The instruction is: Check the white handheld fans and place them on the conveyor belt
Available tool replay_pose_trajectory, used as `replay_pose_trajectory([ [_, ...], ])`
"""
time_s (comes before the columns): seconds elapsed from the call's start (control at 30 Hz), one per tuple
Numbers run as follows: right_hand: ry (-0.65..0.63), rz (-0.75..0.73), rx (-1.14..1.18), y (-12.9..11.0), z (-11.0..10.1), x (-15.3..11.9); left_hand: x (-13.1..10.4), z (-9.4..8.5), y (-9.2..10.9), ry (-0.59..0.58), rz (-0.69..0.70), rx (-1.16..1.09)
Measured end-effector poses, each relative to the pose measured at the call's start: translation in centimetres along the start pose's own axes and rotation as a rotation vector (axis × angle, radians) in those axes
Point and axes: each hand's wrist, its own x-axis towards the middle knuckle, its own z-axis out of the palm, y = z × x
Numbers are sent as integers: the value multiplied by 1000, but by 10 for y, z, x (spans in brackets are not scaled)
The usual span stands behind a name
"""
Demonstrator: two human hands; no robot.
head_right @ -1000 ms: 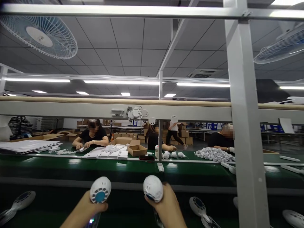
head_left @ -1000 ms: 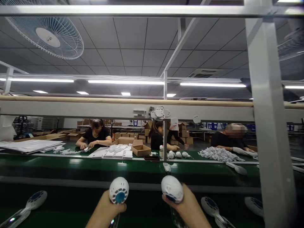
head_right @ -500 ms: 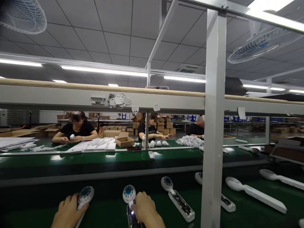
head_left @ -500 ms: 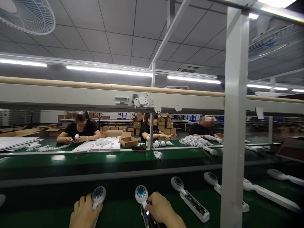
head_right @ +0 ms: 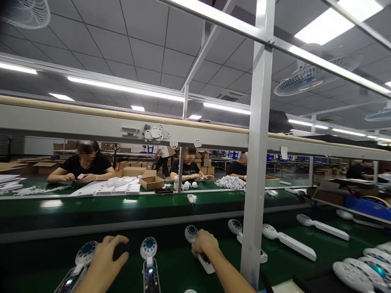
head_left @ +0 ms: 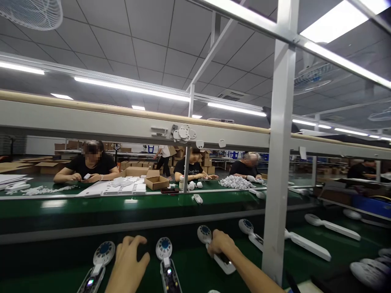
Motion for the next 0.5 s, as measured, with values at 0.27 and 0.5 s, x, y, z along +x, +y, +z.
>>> replay_pose_trajectory([
  [0.27,-418,-389,383,-89,-11,-59,-37,39,56,-173,-297,-735],
  [0.5,83,10,265,-30,-34,-4,-24,-17,65,-14,-519,-1039],
])
